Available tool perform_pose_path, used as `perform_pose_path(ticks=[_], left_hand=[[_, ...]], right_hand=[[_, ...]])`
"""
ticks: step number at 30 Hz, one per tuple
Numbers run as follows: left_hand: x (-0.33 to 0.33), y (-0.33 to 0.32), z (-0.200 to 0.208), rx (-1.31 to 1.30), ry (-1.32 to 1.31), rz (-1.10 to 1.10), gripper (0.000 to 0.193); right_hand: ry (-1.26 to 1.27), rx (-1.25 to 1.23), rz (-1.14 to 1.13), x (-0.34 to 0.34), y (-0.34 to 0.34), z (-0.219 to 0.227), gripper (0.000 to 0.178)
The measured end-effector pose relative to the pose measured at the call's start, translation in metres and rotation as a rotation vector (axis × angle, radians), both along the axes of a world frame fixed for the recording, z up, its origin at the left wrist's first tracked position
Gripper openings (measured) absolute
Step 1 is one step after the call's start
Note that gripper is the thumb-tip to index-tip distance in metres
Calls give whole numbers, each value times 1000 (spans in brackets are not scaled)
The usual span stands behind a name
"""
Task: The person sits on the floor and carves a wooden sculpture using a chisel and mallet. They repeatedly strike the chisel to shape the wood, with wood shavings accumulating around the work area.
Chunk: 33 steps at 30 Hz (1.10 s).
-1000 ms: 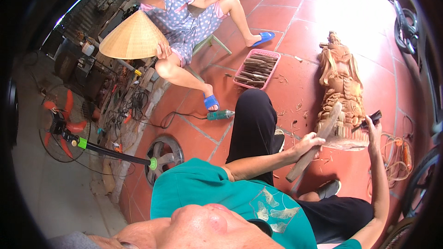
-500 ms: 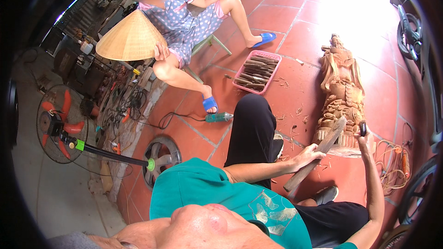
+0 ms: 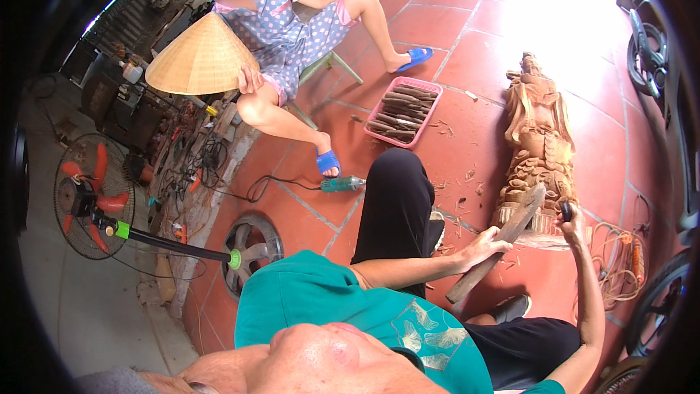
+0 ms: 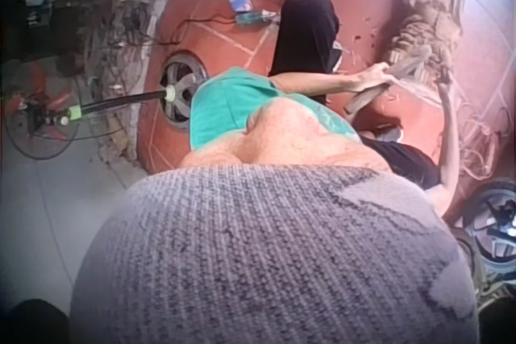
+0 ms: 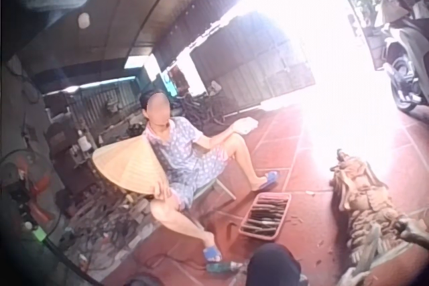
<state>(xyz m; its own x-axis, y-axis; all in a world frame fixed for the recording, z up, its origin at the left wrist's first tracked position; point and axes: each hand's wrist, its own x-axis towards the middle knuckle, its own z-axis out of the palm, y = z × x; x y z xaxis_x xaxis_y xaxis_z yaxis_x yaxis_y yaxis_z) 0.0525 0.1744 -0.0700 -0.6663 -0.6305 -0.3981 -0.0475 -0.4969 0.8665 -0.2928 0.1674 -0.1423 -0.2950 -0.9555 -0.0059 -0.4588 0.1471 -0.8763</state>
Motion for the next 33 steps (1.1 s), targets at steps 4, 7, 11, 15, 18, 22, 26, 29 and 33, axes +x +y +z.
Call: perform_pose_path(ticks=[4, 7, 11, 15, 18, 22, 26, 29, 33], left_hand=[[6, 6, -8, 14, -11, 44, 42], [5, 2, -3, 1, -25, 39, 42], [-3, 3, -5, -19, -5, 66, 34], [-11, -4, -3, 52, -6, 44, 31], [-2, -8, -8, 72, -42, 28, 23], [-2, -5, 13, 152, 10, -19, 20], [0, -3, 14, 143, 17, -49, 21], [5, -4, 13, 158, 14, -41, 22], [3, -4, 12, 155, 8, -49, 24]], right_hand=[[-163, 23, 4, 7, -2, -12, 29], [-61, -4, -14, 1, -4, -16, 18], [456, 9, 11, -5, -4, -8, 17], [463, 172, 6, 22, 1, 60, 21], [407, 171, -48, 42, 0, 72, 20], [-16, 214, -42, 25, 4, 64, 21], [-20, 269, -92, 21, 5, 58, 20], [-43, 316, -72, 25, -2, 54, 19], [35, 230, -59, 17, -6, 36, 19]])
